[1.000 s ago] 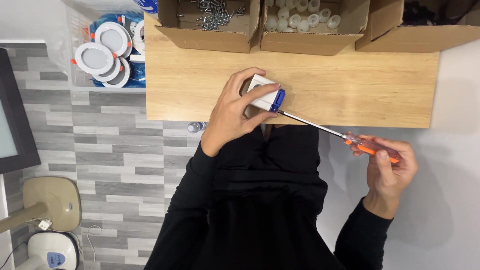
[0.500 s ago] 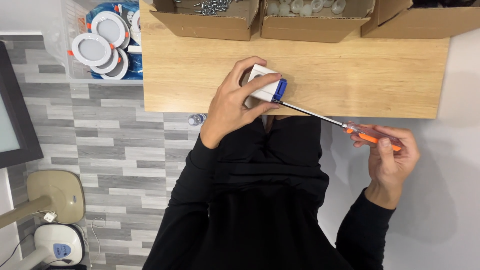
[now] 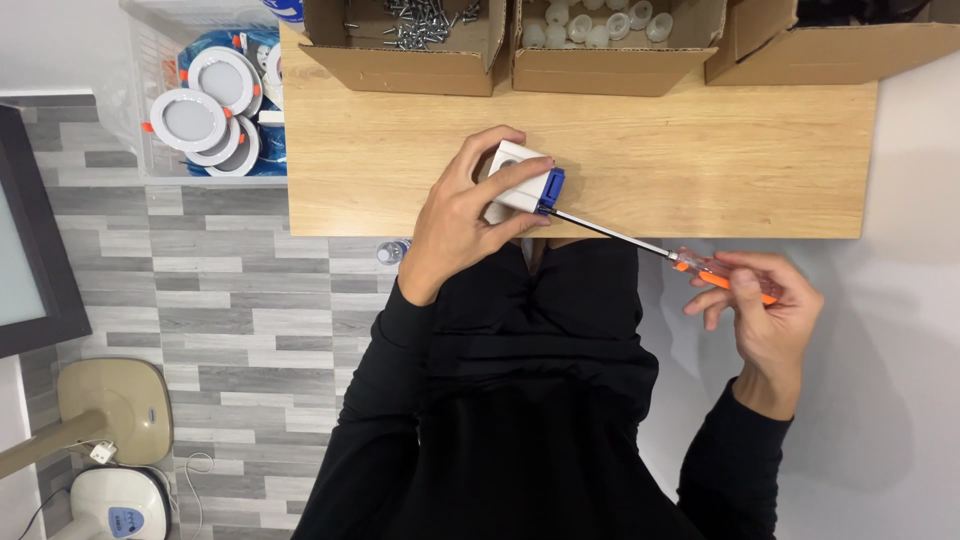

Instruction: Assembling a white plastic electrical component by tightening a screw with a manual screwdriver on a wooden workbench.

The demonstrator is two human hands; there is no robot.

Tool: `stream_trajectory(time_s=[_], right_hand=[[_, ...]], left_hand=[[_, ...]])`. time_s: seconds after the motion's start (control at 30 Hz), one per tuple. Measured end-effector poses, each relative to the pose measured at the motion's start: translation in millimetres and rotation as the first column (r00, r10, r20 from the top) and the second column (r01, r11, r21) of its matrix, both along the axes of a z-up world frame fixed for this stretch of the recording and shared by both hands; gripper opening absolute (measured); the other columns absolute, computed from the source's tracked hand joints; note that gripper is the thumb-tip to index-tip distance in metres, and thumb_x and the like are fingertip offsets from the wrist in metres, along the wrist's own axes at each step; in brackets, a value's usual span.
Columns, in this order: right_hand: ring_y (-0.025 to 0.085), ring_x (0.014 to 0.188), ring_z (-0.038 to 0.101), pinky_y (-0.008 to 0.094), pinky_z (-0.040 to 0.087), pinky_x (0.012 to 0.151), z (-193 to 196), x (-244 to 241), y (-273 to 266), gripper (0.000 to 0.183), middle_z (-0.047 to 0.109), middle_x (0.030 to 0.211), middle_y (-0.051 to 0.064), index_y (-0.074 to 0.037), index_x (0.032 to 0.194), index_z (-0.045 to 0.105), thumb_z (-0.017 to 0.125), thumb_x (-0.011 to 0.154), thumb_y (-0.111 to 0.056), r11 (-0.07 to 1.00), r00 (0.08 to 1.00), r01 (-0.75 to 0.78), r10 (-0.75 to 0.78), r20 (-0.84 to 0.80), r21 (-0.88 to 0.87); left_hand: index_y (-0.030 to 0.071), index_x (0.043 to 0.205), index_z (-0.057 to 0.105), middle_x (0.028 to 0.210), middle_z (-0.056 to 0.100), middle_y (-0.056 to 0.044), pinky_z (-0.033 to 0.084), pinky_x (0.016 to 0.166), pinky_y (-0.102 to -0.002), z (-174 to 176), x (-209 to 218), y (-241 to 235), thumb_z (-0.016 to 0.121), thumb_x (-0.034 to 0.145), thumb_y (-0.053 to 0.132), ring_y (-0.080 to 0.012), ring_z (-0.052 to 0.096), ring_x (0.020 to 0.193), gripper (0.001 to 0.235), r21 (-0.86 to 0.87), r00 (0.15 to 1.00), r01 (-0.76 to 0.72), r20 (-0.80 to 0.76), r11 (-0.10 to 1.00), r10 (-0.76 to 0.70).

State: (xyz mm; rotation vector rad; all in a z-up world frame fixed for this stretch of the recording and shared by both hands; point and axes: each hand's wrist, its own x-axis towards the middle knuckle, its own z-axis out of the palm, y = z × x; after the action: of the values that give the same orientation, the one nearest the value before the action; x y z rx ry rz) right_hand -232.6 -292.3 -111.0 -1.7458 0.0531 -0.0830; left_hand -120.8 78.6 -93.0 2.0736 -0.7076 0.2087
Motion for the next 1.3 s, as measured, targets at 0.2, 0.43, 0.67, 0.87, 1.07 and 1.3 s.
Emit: stream_trajectory(time_s=[0.2,0.43,0.67,0.87,1.07,1.3], right_hand=[[0.036,0.08,0.079,0.032,0.066,0.064,-21.7,-1.7,-17.8,0.022,0.073,0.105,0.022,0.002,0.127,0.064,0.072,0.106,-0.001,0.996,0.989,-0.08,0.076,0.128,0.031],[0.036,0.12,0.076,0.04,0.074,0.105,-34.8,-3.7,-21.2,0.027,0.067,0.132,0.028,-0.002,0.119,0.066,0.078,0.096,0.006,0.989,0.98,-0.096,0.074,0.184,0.111],[0.041,0.06,0.069,0.039,0.059,0.051,-13.4,2.3,2.8,0.027,0.068,0.088,0.033,0.014,0.121,0.062,0.047,0.122,-0.008,0.999,0.998,0.051,-0.051,0.028,0.013],[0.041,0.089,0.075,0.042,0.07,0.075,-30.9,-0.6,-14.8,0.017,0.069,0.106,0.03,0.01,0.122,0.064,0.067,0.11,-0.002,0.997,0.995,0.028,-0.035,0.097,0.075],[0.038,0.123,0.073,0.051,0.07,0.11,-24.4,0.1,-12.6,0.023,0.067,0.13,0.025,-0.003,0.122,0.063,0.073,0.102,0.003,0.991,0.98,-0.035,0.009,0.197,0.128],[0.039,0.058,0.07,0.036,0.056,0.048,0.7,5.1,12.5,0.038,0.067,0.079,0.031,0.017,0.111,0.067,0.05,0.126,-0.013,0.99,0.989,0.126,-0.131,-0.064,-0.07]], left_hand=[[0.026,0.151,0.063,0.154,0.052,-0.01,0.064,0.106,-0.046,-1.7,0.6,-0.2,0.088,0.106,0.033,-0.0313,0.061,0.141,0.052,0.006,1.0,-0.001,0.0,1.0,0.001],[0.025,0.149,0.064,0.153,0.053,-0.009,0.062,0.104,-0.043,-1.8,1.0,-0.7,0.092,0.102,0.032,-0.0299,0.062,0.137,0.055,0.012,1.0,-0.009,-0.003,1.0,0.009],[0.025,0.15,0.064,0.151,0.054,-0.01,0.062,0.104,-0.044,-0.5,1.2,-0.7,0.09,0.103,0.033,-0.0302,0.063,0.136,0.054,0.011,1.0,-0.01,0.007,1.0,0.009],[0.026,0.15,0.063,0.152,0.053,-0.01,0.062,0.104,-0.045,0.2,0.9,-0.2,0.089,0.104,0.035,-0.0296,0.063,0.135,0.054,0.018,1.0,-0.009,0.007,1.0,0.009],[0.027,0.15,0.064,0.152,0.054,-0.01,0.063,0.103,-0.044,-1.6,1.1,-0.3,0.09,0.104,0.035,-0.0298,0.063,0.135,0.054,0.024,1.0,-0.012,0.009,1.0,0.012],[0.026,0.15,0.064,0.151,0.054,-0.01,0.063,0.104,-0.045,0.4,1.1,-0.9,0.09,0.104,0.033,-0.0305,0.063,0.136,0.054,0.019,1.0,-0.011,0.007,1.0,0.011]])
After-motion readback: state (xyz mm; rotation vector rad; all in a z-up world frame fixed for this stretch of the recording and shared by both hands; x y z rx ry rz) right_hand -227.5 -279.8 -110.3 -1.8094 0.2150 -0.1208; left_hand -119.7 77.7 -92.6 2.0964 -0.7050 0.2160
